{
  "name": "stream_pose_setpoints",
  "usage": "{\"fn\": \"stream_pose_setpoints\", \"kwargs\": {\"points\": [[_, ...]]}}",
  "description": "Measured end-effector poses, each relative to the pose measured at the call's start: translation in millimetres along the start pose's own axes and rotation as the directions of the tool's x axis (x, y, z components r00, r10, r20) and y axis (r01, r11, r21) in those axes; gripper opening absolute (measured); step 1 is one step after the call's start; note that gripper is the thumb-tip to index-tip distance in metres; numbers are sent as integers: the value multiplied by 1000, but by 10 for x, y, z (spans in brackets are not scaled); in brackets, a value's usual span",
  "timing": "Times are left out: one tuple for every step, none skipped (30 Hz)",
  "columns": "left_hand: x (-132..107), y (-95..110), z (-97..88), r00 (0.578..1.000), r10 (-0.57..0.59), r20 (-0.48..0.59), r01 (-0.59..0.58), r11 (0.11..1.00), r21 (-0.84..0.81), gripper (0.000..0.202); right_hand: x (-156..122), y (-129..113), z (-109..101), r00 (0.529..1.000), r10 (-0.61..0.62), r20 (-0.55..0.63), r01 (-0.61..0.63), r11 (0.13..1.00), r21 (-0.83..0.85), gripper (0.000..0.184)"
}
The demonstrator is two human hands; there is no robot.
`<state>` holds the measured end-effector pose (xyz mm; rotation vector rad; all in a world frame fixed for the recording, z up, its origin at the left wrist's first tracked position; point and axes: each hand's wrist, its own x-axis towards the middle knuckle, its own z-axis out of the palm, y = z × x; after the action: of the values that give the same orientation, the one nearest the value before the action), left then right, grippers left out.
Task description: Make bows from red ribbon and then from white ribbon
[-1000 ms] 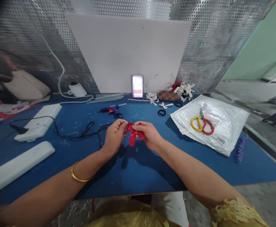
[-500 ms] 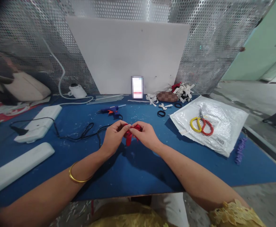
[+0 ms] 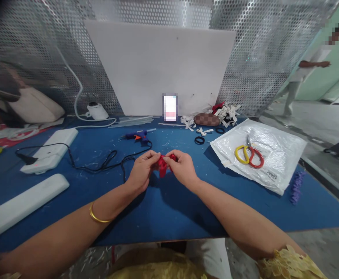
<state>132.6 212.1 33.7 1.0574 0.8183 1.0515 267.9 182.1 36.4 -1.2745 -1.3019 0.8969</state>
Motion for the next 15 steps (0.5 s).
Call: {"fn": "stream_pose_setpoints", "kwargs": {"points": [[0, -2, -2, 999, 44, -5, -44, 998, 51, 27, 15, 12, -11, 999, -5, -36, 3, 999, -35, 16], [0, -7, -4, 997, 83, -9, -81, 992, 100, 27, 26, 18, -20, 998, -5, -61, 2, 999, -53, 16], [3, -15, -7, 993, 113, -16, -110, 984, 140, 27, 31, 18, -24, 997, -3, -72, -1, 999, -53, 16], [8, -26, -11, 990, 135, -30, -128, 978, 166, 27, 29, 13, -23, 998, 1, -68, -3, 999, -38, 16], [15, -39, -14, 988, 148, -48, -137, 975, 175, 28, 21, 2, -16, 999, 3, -49, -4, 1000, -17, 15], [23, -53, -18, 987, 147, -64, -135, 977, 167, 28, 9, -12, -6, 1000, 2, -26, -2, 1000, 11, 15], [32, -64, -21, 988, 133, -75, -121, 982, 145, 29, -5, -27, 6, 1000, 0, -2, 0, 999, 44, 14], [39, -72, -23, 991, 109, -73, -100, 988, 117, 29, -17, -42, 17, 1000, -3, 18, 2, 997, 82, 13], [44, -75, -24, 995, 80, -64, -75, 994, 85, 30, -25, -55, 24, 999, -6, 32, 2, 993, 117, 13], [45, -71, -24, 998, 51, -48, -49, 998, 51, 30, -29, -64, 28, 999, -8, 38, 2, 990, 142, 13], [44, -62, -21, 999, 26, -28, -26, 1000, 16, 30, -27, -69, 27, 999, -12, 36, 6, 989, 149, 13], [39, -48, -18, 1000, 6, -7, -6, 1000, -19, 30, -22, -69, 22, 999, -22, 23, 19, 990, 136, 13], [32, -32, -13, 1000, -10, 15, 11, 999, -47, 30, -15, -66, 14, 999, -38, 6, 37, 994, 104, 12], [25, -15, -9, 999, -20, 33, 22, 998, -64, 31, -8, -60, 7, 998, -56, -12, 57, 996, 61, 12], [18, -1, -4, 999, -25, 46, 28, 997, -68, 31, -1, -52, 0, 997, -74, -25, 75, 997, 17, 12]]}}
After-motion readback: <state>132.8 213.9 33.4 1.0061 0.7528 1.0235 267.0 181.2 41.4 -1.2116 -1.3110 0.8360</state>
